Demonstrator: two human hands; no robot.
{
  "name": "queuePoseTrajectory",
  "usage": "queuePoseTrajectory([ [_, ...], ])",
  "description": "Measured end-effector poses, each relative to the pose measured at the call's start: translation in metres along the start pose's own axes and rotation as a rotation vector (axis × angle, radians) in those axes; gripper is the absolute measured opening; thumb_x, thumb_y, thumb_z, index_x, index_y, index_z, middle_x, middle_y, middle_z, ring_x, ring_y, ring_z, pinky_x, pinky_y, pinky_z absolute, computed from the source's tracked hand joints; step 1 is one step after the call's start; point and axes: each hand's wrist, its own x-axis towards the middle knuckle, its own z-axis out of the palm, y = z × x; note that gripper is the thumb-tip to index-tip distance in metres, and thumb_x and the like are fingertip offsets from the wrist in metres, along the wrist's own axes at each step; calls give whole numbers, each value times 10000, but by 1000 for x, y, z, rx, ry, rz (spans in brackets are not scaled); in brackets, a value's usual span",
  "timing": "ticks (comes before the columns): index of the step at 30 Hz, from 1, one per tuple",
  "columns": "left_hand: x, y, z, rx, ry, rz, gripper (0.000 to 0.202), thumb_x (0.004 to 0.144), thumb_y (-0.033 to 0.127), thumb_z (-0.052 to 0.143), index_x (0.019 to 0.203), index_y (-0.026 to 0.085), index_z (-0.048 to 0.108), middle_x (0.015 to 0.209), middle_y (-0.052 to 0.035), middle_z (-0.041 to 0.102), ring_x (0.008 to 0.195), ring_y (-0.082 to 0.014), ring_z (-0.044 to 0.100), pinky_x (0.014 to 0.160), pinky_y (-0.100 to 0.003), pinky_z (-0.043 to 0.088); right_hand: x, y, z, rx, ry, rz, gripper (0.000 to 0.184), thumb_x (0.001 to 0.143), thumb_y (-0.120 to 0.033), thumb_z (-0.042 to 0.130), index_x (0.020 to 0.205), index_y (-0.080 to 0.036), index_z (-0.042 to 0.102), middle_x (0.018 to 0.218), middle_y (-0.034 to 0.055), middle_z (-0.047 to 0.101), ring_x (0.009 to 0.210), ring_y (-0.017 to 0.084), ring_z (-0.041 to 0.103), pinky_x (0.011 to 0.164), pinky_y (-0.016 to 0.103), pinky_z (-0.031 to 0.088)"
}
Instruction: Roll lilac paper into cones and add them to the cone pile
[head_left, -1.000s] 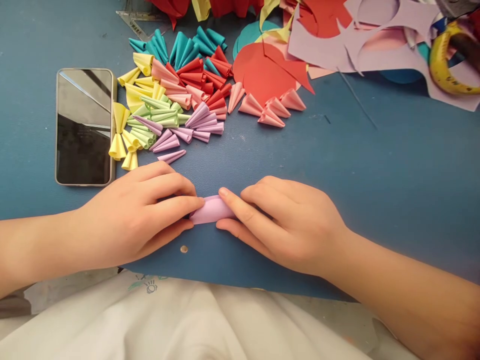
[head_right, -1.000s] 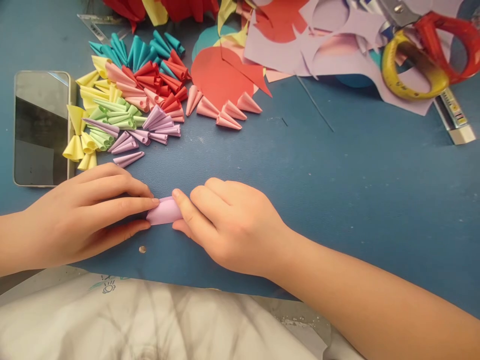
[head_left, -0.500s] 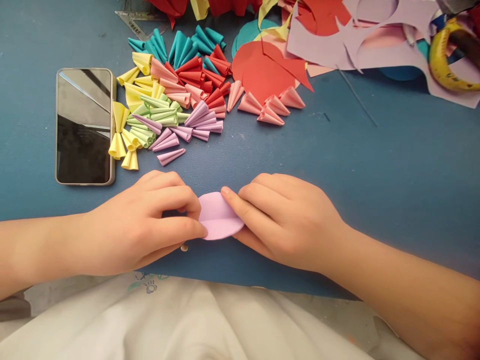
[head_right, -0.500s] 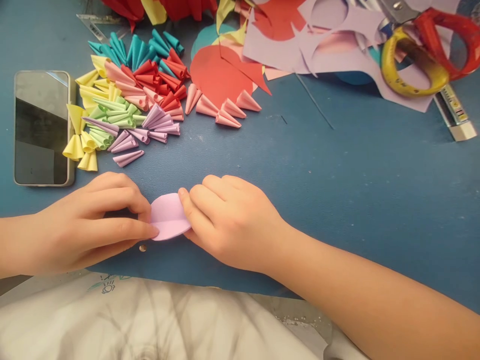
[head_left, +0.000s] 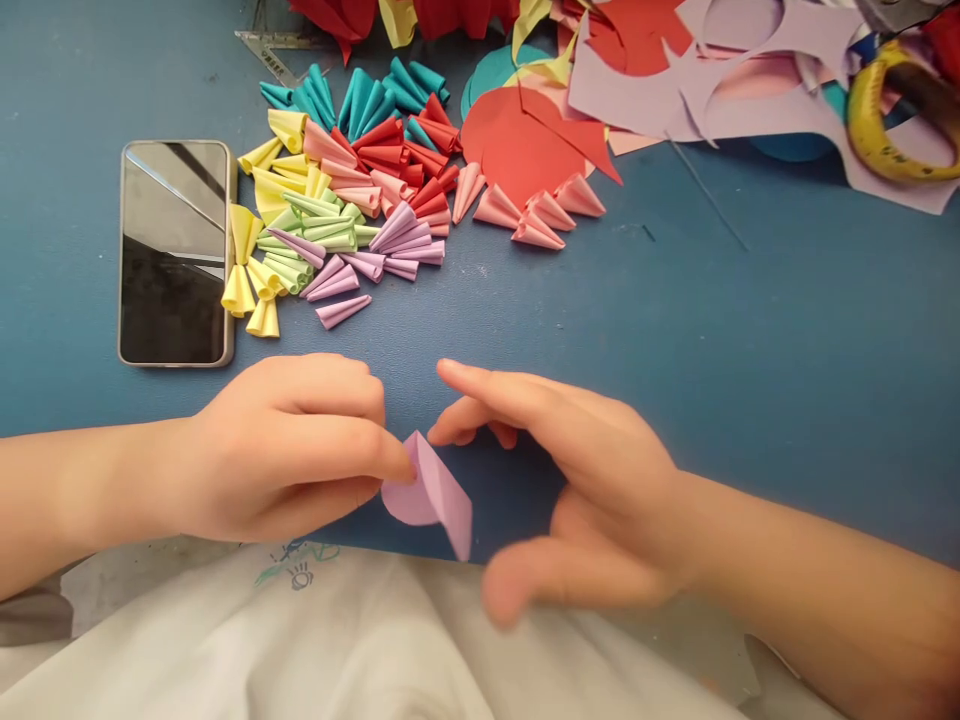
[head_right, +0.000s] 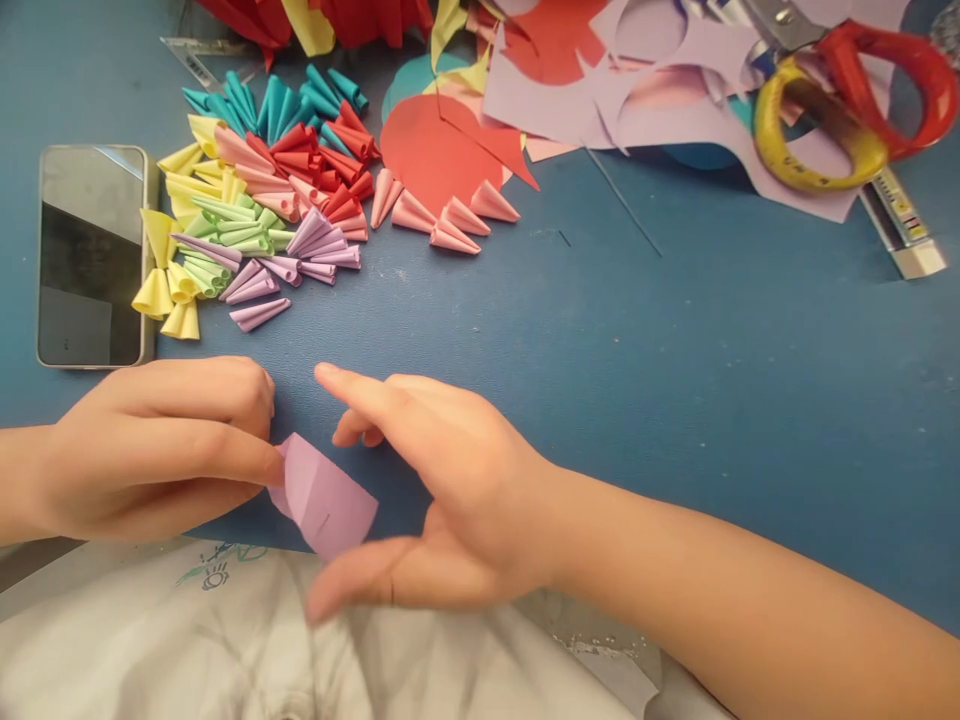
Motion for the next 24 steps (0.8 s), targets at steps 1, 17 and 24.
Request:
queuePoseTrajectory([
  [1, 2, 1, 1, -30, 5, -27, 319, 892, -30, 626, 1048, 237, 709, 773, -14, 648, 632, -160, 622, 614, -298, 508, -1, -2, 3, 9, 3, 9, 877, 981, -600, 775, 1647, -153, 419, 1098, 95, 776, 887, 218, 737, 829, 379, 669],
  [17, 1, 2, 22, -388, 338, -535, 196, 928, 175, 815, 1057, 234, 680, 907, 10, 786, 712, -130, 790, 665, -201, 691, 5, 5, 10, 61, 183, 112, 256, 999, -61, 637, 1179, -211, 743, 1058, 53, 846, 899, 172, 809, 794, 291, 680],
  [24, 6, 1, 18, -479, 422, -529, 101, 972, 131, 760, 1028, 211, 734, 984, -6, 770, 859, -128, 763, 775, -223, 676, 2, 10, 8, 53, 48, -70, 406, 981, 7, 590, 1309, -189, 728, 1203, 130, 769, 1034, 185, 778, 876, 300, 685],
])
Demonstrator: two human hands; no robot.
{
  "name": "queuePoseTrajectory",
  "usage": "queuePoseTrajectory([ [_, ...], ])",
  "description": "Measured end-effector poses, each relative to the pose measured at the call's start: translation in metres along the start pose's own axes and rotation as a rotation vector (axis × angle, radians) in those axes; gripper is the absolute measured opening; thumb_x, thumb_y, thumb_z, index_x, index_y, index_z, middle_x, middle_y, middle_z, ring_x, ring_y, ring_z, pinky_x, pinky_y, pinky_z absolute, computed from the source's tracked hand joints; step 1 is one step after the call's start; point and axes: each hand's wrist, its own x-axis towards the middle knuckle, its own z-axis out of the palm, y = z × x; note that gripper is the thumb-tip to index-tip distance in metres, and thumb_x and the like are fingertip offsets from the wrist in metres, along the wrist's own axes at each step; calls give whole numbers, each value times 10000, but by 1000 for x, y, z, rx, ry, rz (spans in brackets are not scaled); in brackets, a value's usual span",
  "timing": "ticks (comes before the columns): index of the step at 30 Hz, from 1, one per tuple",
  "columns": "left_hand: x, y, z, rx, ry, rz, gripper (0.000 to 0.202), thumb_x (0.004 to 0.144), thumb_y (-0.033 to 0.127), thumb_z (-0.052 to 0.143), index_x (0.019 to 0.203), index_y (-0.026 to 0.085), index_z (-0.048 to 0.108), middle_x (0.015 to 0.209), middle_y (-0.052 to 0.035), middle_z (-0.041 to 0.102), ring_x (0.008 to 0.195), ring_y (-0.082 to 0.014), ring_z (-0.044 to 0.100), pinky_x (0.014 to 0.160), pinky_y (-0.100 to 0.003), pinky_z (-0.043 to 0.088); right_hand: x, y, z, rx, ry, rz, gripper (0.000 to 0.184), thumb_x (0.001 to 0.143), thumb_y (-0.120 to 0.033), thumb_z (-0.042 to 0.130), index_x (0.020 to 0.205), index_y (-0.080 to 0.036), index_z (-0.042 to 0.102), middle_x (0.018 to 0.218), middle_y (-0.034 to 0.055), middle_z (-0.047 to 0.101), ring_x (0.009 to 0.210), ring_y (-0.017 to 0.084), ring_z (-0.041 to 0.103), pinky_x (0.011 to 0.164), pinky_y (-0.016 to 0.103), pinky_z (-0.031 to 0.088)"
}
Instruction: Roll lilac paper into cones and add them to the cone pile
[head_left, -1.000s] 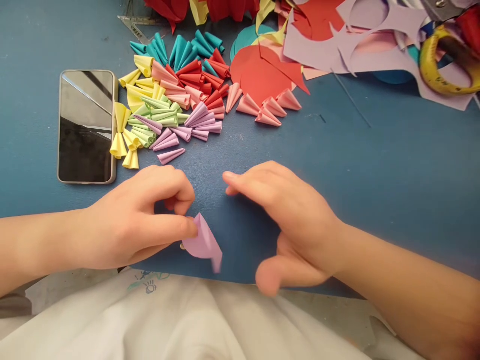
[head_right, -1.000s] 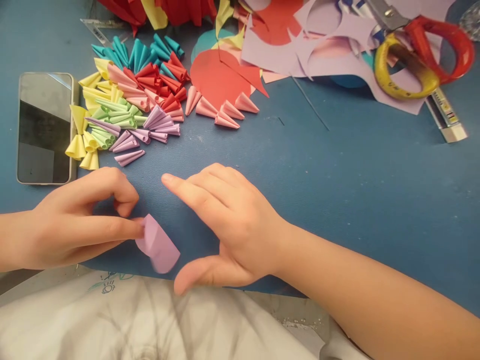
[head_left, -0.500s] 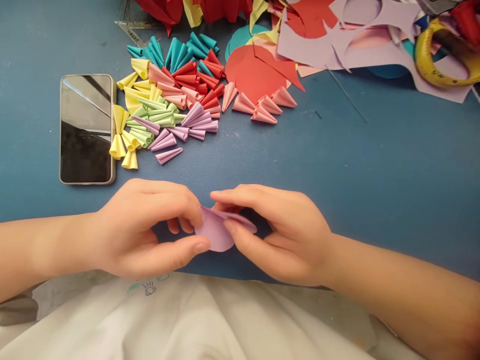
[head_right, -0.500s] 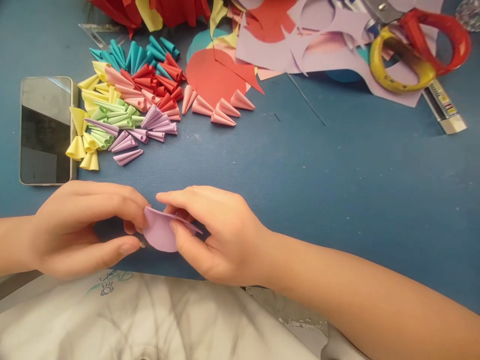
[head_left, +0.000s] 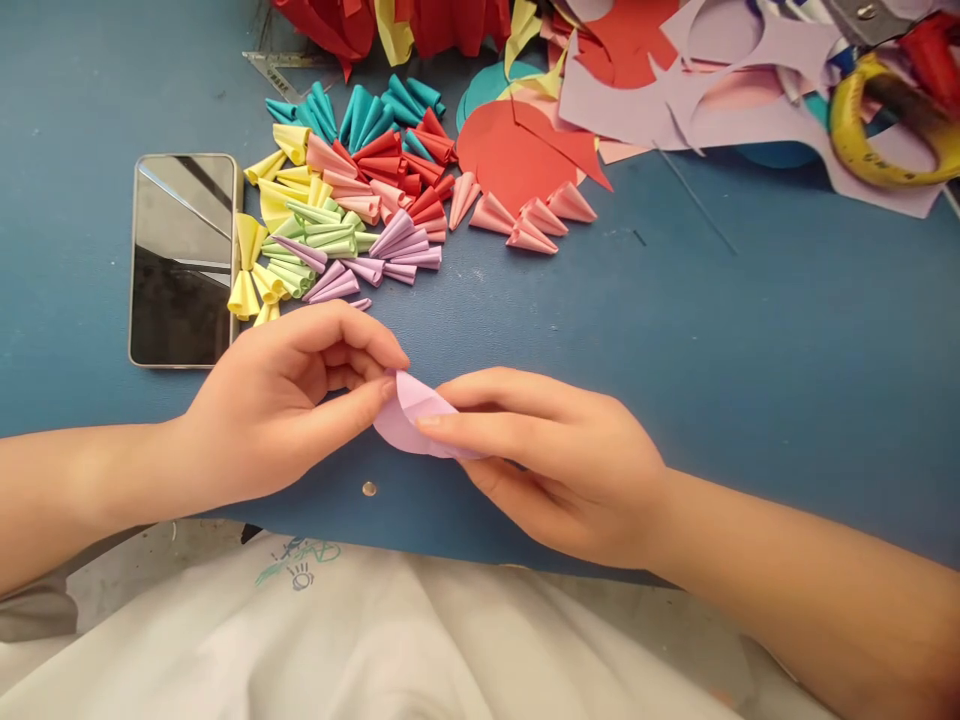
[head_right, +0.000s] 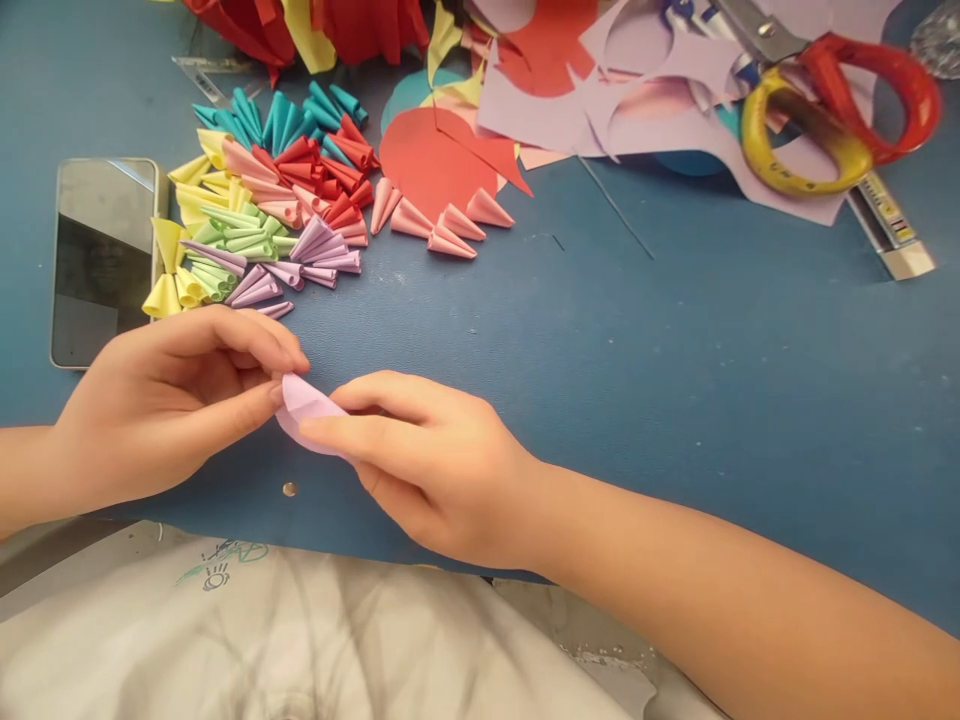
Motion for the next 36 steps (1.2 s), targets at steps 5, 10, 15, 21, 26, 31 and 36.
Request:
queuePoseTrajectory([
  [5, 0, -2, 0, 48, 17, 93, 211, 938, 36, 737, 1011, 234, 742, 1007, 4, 759, 962, -131, 746, 817, -208, 654, 1, -1, 2, 13, -14, -38, 332, 993, -162, 698, 1322, -194, 711, 1168, 135, 691, 971, 213, 701, 772, 373, 686],
  [10, 0, 2, -1, 142, -69, 177, 244, 926, 38, 726, 1053, 231, 803, 965, -23, 730, 840, -131, 717, 664, -184, 603, 1, -1, 6, -8, 54, 6, 333, 980, -193, 758, 1288, -224, 635, 1147, 103, 754, 993, 214, 753, 832, 375, 683],
  [15, -1, 2, 3, 32, -35, 32, 125, 936, 127, 773, 1036, 199, 794, 946, -38, 725, 830, -143, 726, 682, -199, 655, 1, -6, 11, -102, 129, 176, 249, 960, -123, 730, 1141, -272, 646, 959, 12, 802, 743, 169, 749, 698, 309, 647],
  [21, -1, 1, 5, 82, -186, -23, 97, 963, 199, 757, 1047, 157, 784, 885, -54, 782, 700, -144, 759, 624, -204, 681, 6, -10, 8, -134, 111, 111, 199, 991, -98, 679, 1110, -258, 684, 872, 11, 792, 717, 161, 716, 684, 306, 623],
  [26, 0, 3, 4, 36, -163, -5, 62, 961, 124, 704, 991, 133, 758, 873, -51, 785, 728, -145, 766, 651, -219, 686, 2, -5, 10, -270, 68, -129, 325, 968, -125, 678, 1287, -185, 671, 989, 87, 769, 838, 207, 712, 784, 403, 636],
  [31, 2, 2, 1, -91, -97, 0, 111, 970, 82, 737, 1041, 156, 778, 980, -35, 810, 890, -121, 787, 792, -182, 683, 1, -2, 8, -255, -15, -108, 410, 972, -197, 675, 1381, -216, 657, 1108, 142, 757, 912, 245, 717, 761, 437, 663],
  [36, 1, 0, -3, -301, -103, -78, 247, 1007, 90, 704, 1227, 200, 730, 1156, -34, 831, 1071, -149, 810, 937, -242, 701, 2, -1, 5, -228, 1, -128, 400, 984, -241, 692, 1383, -211, 672, 1065, 134, 735, 902, 256, 725, 741, 441, 672],
])
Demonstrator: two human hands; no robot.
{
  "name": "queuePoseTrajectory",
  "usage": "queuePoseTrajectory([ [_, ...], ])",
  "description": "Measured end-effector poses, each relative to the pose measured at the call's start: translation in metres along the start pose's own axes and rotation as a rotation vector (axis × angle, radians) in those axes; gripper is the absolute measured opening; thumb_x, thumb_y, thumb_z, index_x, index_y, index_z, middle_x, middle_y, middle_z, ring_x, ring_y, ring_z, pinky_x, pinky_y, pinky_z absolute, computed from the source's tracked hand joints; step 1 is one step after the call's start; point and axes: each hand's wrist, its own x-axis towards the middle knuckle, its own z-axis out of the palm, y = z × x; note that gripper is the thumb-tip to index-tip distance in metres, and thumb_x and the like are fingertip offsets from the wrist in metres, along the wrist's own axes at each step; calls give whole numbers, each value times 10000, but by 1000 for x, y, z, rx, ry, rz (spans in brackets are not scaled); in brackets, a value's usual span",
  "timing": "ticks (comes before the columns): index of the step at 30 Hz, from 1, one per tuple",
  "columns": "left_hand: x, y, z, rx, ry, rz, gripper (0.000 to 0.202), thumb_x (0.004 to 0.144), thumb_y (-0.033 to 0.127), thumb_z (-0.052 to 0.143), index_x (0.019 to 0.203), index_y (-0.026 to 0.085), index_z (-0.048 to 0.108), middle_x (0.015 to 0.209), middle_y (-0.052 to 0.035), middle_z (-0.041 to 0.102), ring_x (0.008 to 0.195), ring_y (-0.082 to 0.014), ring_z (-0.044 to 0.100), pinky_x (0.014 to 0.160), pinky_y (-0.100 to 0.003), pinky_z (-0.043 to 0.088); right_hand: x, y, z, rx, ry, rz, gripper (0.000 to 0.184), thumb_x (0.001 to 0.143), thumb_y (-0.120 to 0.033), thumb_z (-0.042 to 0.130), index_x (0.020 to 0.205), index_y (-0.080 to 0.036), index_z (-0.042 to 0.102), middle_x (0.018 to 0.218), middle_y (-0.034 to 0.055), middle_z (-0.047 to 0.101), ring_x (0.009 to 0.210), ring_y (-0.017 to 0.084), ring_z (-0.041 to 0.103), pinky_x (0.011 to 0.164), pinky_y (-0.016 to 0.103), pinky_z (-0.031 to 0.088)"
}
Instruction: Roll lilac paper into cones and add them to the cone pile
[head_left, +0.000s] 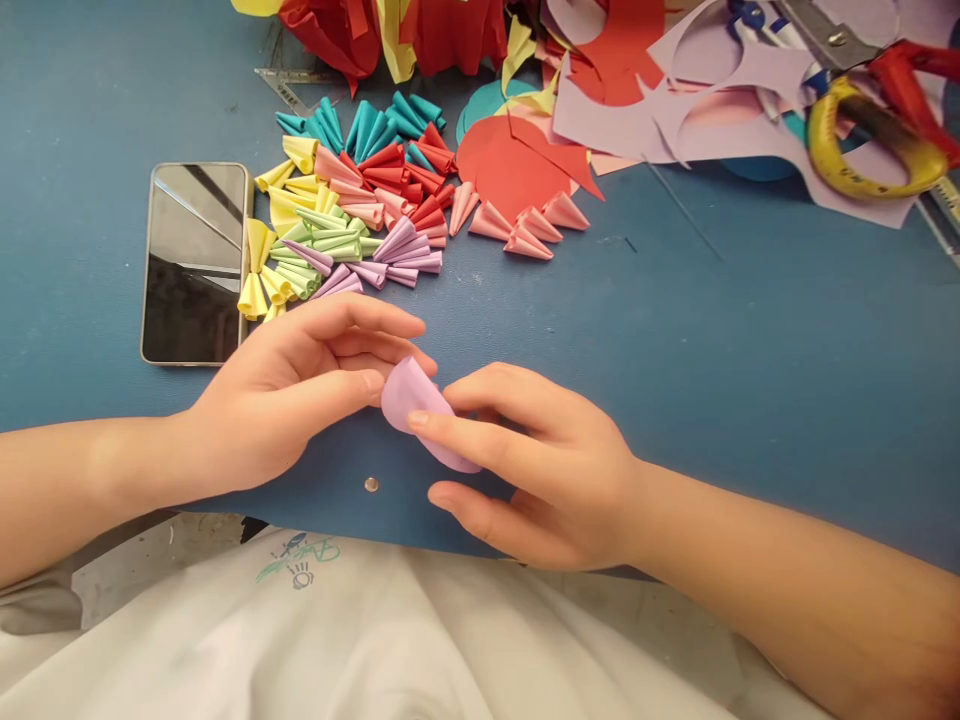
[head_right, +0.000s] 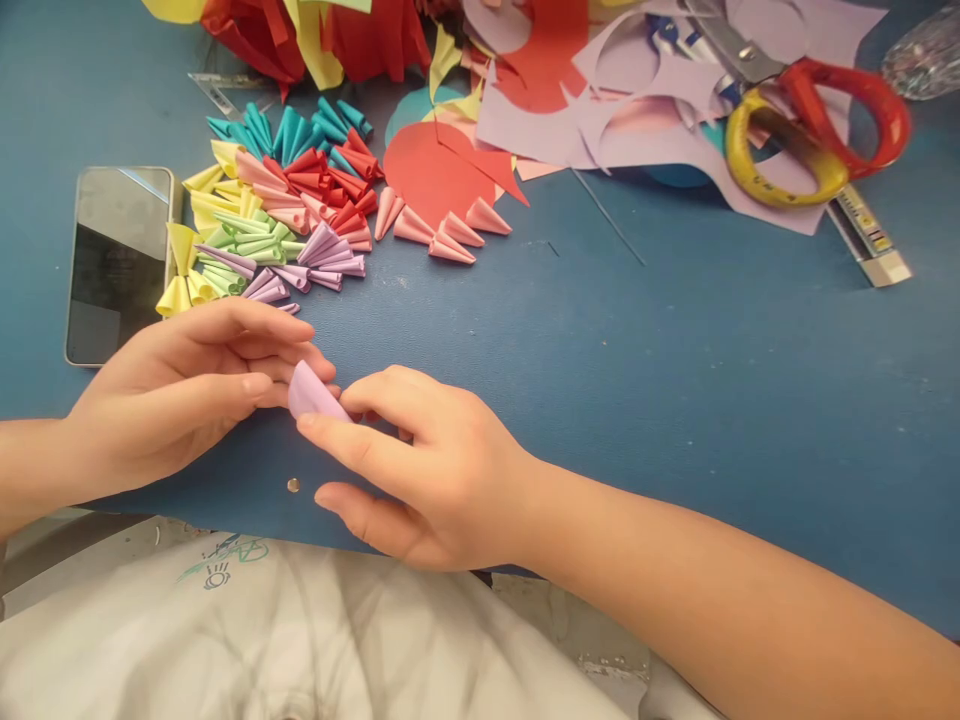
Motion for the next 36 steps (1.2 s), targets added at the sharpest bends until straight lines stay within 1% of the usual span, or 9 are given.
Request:
queuePoseTrajectory([
  [4, -1, -3, 2, 42, 24, -8, 274, 963, 122, 790, 1214, 171, 691, 1019, -28, 840, 947, -145, 825, 845, -217, 712, -1, 1, -1, 69, -18, -18, 445, 1022, -319, 677, 1439, -164, 646, 1069, 142, 732, 910, 261, 719, 770, 457, 670],
  [8, -2, -2, 6, 63, 36, -32, 286, 924, 89, 824, 1178, 160, 714, 926, -7, 858, 873, -140, 843, 807, -196, 710, 0, 0, -3, 200, -26, 6, 345, 1042, -338, 693, 1345, -174, 692, 1077, 129, 755, 908, 235, 721, 787, 418, 659],
  [12, -4, 3, 8, 59, -1, -55, 257, 951, 92, 811, 1183, 163, 725, 1002, -33, 888, 922, -180, 869, 820, -229, 728, 2, -7, 0, 373, 115, 317, 152, 992, -204, 754, 1114, -242, 673, 966, 36, 797, 803, 170, 760, 714, 311, 659],
  [15, -5, 3, 10, 135, -14, -20, 165, 964, 112, 807, 1120, 155, 776, 998, -39, 886, 907, -179, 867, 798, -204, 723, 4, -13, 5, 507, 193, 543, 202, 950, -209, 820, 1012, -244, 632, 843, -14, 784, 701, 148, 759, 633, 268, 655],
  [18, -7, 1, 11, 196, 18, -28, 114, 937, 160, 850, 1048, 166, 825, 971, -38, 870, 844, -159, 847, 749, -186, 717, 6, -17, 7, 582, 238, 626, 294, 890, -297, 910, 953, -241, 628, 778, -32, 760, 644, 146, 749, 586, 263, 655],
  [22, -8, -1, 11, 143, -27, -40, 176, 948, 170, 838, 1121, 204, 827, 981, -37, 870, 825, -171, 845, 712, -221, 727, 7, -18, 8, 595, 276, 682, 352, 873, -383, 931, 878, -240, 610, 736, -28, 747, 610, 149, 732, 538, 267, 633],
  [26, -6, -2, 11, 170, 8, -42, 207, 928, 155, 852, 1128, 203, 831, 992, -22, 880, 820, -150, 849, 725, -181, 712, 8, -17, 8, 676, 265, 730, 405, 829, -393, 968, 886, -235, 600, 743, -26, 749, 622, 143, 726, 542, 252, 619],
  [32, -7, -3, 10, 213, -20, -65, 240, 962, 147, 809, 1189, 197, 753, 961, -20, 875, 862, -177, 862, 711, -189, 712, 11, -16, 9, 762, 310, 706, 369, 852, -150, 878, 1108, -224, 621, 796, -33, 749, 692, 129, 767, 638, 223, 671],
  [36, -6, -5, 8, 276, -77, 16, 158, 974, 138, 790, 1116, 198, 754, 988, -9, 862, 863, -151, 854, 690, -151, 702, 8, -16, 12, 750, 362, 604, 400, 811, -30, 844, 1095, -226, 641, 762, -43, 735, 641, 116, 749, 583, 190, 664],
])
